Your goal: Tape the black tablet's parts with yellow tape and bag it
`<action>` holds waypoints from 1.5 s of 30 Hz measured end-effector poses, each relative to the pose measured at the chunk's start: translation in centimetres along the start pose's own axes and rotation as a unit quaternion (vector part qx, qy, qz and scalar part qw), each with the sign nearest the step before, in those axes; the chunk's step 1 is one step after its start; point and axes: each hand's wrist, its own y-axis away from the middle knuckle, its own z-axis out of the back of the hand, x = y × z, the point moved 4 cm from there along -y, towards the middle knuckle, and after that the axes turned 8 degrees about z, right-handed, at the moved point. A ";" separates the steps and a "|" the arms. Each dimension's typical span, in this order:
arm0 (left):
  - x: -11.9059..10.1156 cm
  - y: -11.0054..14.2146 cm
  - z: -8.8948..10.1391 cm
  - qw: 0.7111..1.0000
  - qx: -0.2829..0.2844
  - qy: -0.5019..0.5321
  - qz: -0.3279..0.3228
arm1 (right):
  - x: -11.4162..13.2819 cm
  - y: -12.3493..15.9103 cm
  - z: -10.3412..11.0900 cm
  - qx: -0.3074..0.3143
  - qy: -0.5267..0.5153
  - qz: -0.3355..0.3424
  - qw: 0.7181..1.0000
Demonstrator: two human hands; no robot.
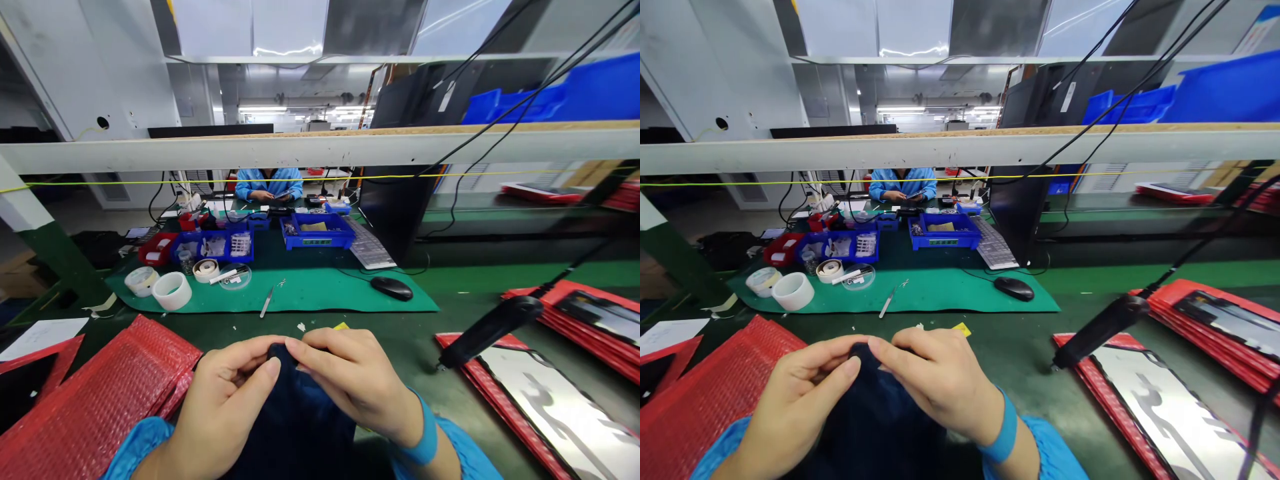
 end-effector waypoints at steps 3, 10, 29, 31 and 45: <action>-0.2 0.1 0.0 1.000 -0.002 0.017 -0.003 | 0.1 0.0 0.0 0.005 -0.001 -0.003 1.000; 0.5 0.3 0.2 0.999 0.026 0.019 0.021 | 0.3 0.2 0.1 0.015 -0.011 -0.014 1.000; -1.0 0.1 0.4 0.991 -0.019 -0.121 -0.060 | 1.1 0.2 -1.3 0.100 0.065 -0.013 0.993; -0.9 0.0 0.5 0.990 -0.022 -0.129 -0.057 | 1.2 0.1 -1.6 0.095 0.067 -0.011 0.993; 0.5 -0.8 0.9 0.993 -0.048 -0.110 -0.016 | 0.5 0.2 -1.0 -0.047 0.032 -0.012 0.998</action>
